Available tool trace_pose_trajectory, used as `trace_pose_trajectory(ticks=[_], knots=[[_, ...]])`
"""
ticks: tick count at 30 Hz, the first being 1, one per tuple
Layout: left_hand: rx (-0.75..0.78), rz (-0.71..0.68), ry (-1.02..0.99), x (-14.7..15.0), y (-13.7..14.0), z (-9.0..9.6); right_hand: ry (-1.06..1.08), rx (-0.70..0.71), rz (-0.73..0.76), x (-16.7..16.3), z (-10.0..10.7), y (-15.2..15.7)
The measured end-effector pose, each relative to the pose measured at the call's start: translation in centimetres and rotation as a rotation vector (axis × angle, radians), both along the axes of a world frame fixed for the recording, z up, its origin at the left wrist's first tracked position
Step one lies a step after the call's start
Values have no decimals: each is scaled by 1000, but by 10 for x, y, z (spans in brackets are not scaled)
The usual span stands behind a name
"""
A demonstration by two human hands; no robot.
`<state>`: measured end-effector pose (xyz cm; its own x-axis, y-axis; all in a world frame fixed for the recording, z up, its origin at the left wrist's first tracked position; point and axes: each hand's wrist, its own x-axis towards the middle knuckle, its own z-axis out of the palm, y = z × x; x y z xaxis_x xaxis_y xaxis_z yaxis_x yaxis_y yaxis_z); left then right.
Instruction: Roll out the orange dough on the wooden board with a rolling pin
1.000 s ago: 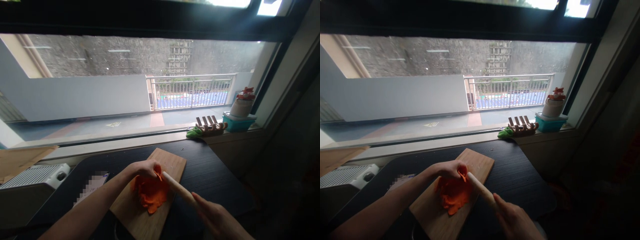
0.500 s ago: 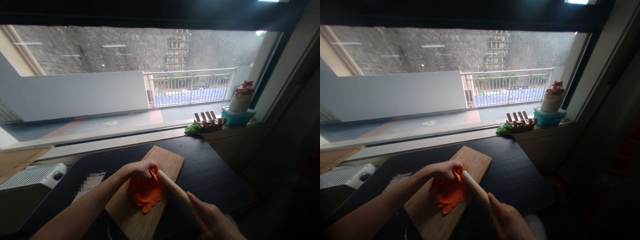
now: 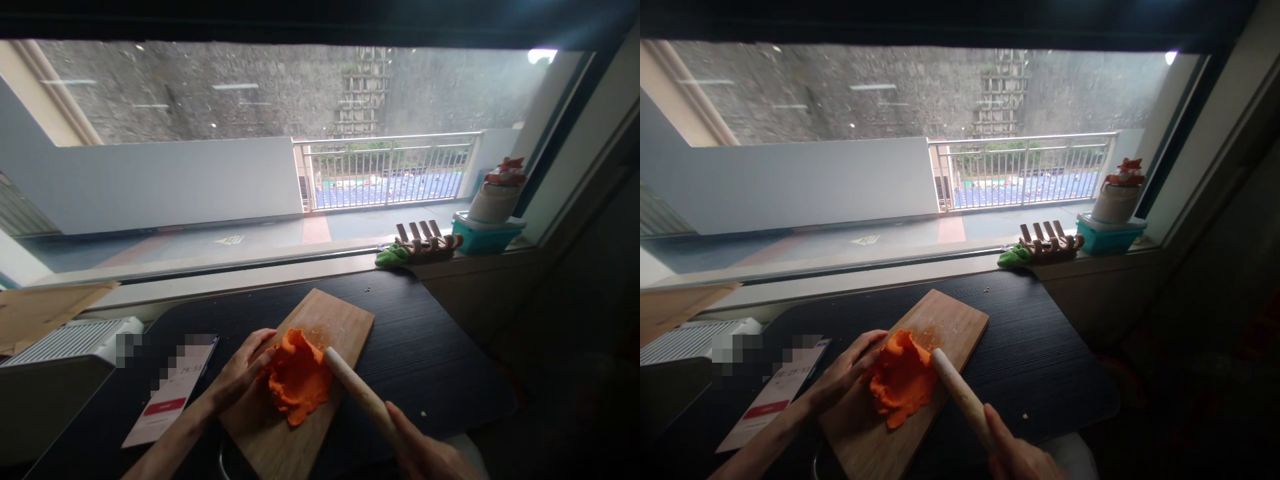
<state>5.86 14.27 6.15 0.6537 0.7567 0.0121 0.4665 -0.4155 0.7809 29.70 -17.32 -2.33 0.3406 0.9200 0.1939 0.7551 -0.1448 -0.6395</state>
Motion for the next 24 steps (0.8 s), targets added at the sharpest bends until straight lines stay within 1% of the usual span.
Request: trace_pose_trajectory(ticks=[2,4,6,8,10,13,15,16,18,20,21,24], knots=[[-8,1,-1,0,-7,-5,91,-52,92,0,11,2],[-5,-4,-3,3,-14,-7,172,-67,114,8,22,0],[60,21,0,9,-23,-10,202,-67,70,16,31,-4],[152,96,5,18,-35,-15,208,-67,11,18,35,-4],[193,170,-13,31,-52,-16,226,-76,-3,15,39,0],[142,190,-46,48,-74,-9,273,-129,48,13,48,9],[125,196,-32,55,-79,1,283,-150,52,18,56,11],[112,187,-35,56,-77,5,284,-153,45,21,59,10],[45,126,-67,57,-67,11,285,-148,44,29,64,6],[-67,48,-84,57,-51,12,281,-130,58,33,63,0],[-110,30,-71,58,-43,10,278,-118,64,34,61,-3],[-135,57,-1,60,-23,6,270,-46,48,30,52,-9]])
